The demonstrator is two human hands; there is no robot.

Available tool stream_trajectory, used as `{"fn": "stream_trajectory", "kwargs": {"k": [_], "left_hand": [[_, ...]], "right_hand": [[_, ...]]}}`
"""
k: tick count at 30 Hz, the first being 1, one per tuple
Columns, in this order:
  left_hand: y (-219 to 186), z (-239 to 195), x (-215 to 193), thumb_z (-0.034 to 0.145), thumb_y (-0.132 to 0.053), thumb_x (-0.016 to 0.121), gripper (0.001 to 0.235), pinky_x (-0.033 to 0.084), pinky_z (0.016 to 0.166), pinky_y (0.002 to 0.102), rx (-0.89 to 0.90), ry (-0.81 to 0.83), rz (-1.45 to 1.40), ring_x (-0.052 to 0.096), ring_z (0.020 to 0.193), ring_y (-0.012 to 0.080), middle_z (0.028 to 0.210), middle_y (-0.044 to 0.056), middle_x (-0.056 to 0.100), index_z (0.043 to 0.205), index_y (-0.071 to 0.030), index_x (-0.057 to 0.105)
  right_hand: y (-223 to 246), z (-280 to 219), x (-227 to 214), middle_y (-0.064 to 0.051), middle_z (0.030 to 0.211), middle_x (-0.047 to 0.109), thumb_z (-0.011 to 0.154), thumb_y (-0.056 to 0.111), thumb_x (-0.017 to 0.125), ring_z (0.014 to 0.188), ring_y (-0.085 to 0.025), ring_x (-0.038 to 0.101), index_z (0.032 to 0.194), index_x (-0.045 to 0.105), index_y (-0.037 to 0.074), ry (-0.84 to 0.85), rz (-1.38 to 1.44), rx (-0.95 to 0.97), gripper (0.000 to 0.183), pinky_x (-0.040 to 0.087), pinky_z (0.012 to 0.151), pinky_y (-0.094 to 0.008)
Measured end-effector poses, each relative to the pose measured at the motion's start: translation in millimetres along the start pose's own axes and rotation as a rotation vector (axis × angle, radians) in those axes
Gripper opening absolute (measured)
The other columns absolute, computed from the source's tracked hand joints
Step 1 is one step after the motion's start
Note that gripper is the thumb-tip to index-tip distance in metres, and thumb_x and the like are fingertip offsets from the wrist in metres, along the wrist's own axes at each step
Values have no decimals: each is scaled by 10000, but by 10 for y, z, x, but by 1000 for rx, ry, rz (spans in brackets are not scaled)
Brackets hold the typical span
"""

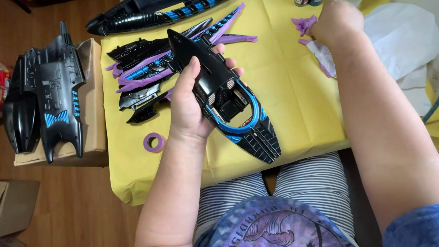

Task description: The person uses an airbrush to apply blue paint to a purple and black plastic component, carefully wiping away excess paint with a paper towel to achieve a specific finish.

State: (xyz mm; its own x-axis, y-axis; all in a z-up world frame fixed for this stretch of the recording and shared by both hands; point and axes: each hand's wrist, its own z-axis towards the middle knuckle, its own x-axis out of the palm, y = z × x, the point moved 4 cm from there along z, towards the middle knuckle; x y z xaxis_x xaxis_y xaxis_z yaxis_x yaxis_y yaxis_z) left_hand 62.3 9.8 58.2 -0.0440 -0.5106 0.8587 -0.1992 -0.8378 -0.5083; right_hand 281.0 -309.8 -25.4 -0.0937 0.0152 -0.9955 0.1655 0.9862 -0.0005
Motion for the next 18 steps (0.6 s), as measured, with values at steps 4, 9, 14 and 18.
{"fn": "stream_trajectory", "kwargs": {"k": [4, 9, 14, 18], "left_hand": [[10, 63, -30, 960, -403, 606, 473, 565, 819, 424, -4, -66, -21, 714, 986, 372, 1029, 194, 713, 1226, -16, 668], [-94, 115, 39, 980, -405, 552, 450, 548, 742, 409, 68, -130, 74, 714, 900, 327, 927, 153, 697, 1182, -14, 645], [-156, 394, -17, 939, -444, 610, 476, 576, 818, 395, 110, -199, 154, 736, 928, 346, 946, 171, 723, 1186, -39, 659], [-129, 559, -29, 976, -483, 587, 519, 615, 887, 429, 104, -188, 260, 753, 1002, 354, 1007, 172, 738, 1257, -51, 651]], "right_hand": [[3, -13, -20, -101, 916, 725, 858, 386, 708, 832, -331, 703, 1038, 665, 74, -12, -64, -24, 363, 553, 591, -447], [228, -555, -214, -71, 785, 679, 972, -5, 582, 687, -296, 587, 997, 750, 46, -772, 283, -533, 178, 436, 530, -414], [674, -1378, -462, -117, 1089, 696, 986, -8, 562, 1044, -186, 628, 1245, 606, 5, -161, 1307, -666, 262, 535, 884, -318], [900, -1927, -677, -198, 1501, 500, 769, 202, 912, 1397, -263, 454, 1484, 467, -12, -7, 1268, -1022, 868, 396, 1155, -409]]}}
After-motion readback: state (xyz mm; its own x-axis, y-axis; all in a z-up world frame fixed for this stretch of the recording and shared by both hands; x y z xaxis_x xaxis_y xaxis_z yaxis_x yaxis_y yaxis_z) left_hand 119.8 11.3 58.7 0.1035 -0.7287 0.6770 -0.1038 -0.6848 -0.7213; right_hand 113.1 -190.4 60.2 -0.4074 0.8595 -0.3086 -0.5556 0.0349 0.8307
